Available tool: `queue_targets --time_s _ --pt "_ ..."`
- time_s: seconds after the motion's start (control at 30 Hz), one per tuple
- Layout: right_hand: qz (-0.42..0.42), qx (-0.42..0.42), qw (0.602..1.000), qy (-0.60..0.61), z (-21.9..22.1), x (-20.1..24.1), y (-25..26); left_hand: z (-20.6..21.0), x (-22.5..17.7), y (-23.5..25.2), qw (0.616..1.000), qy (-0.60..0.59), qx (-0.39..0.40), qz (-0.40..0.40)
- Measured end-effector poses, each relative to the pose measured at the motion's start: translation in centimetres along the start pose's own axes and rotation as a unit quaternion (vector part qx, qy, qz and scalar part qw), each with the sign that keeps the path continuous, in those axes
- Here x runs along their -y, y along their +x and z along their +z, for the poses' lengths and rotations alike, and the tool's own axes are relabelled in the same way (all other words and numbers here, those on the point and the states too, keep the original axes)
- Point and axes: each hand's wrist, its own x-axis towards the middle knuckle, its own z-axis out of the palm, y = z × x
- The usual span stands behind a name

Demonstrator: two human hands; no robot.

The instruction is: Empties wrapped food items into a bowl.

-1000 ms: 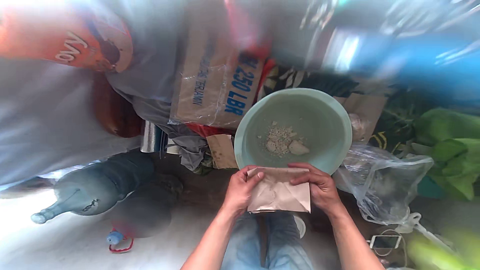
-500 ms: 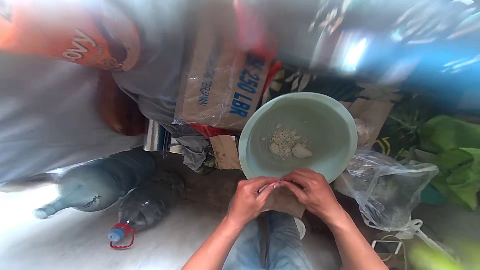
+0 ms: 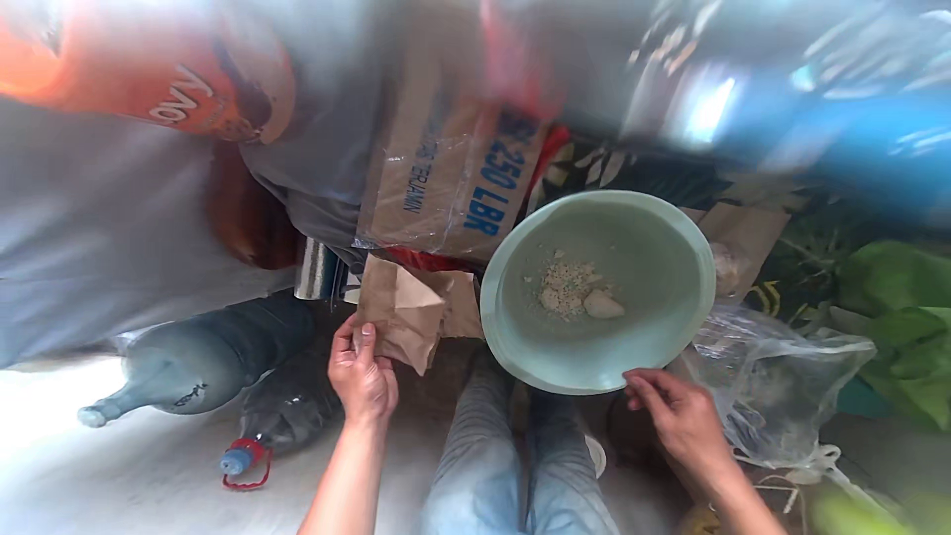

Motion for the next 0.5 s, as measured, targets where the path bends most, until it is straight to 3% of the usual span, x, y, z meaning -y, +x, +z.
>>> queue_targets --time_s 0.13,0.23,0.33,0.4,0.5 --pt "0.028 0.050 0.998 0.036 4.0 -0.3 -1.9 2.7 6.5 0.1 0.988 -0.063 -0.023 -0.137" --pt "0.019 0.104 0.994 0.031 5.4 -0.9 -3.7 3.8 12.5 0.4 0.980 0.039 -0.040 -0.190" --pt "0.017 0.108 0.994 0.003 4.8 -2.6 -5.5 4.0 15.1 0.4 0.968 0.171 -0.056 -0.176" --pt "0.049 0.041 0.998 -0.015 3.8 -4.4 -6.6 3.1 15.2 0.3 0.958 0.256 -0.043 -0.124" --pt "0.159 -0.185 0.968 -0.062 0.4 -7.6 -7.8 1.9 14.5 0.1 0.943 0.328 0.009 -0.060"
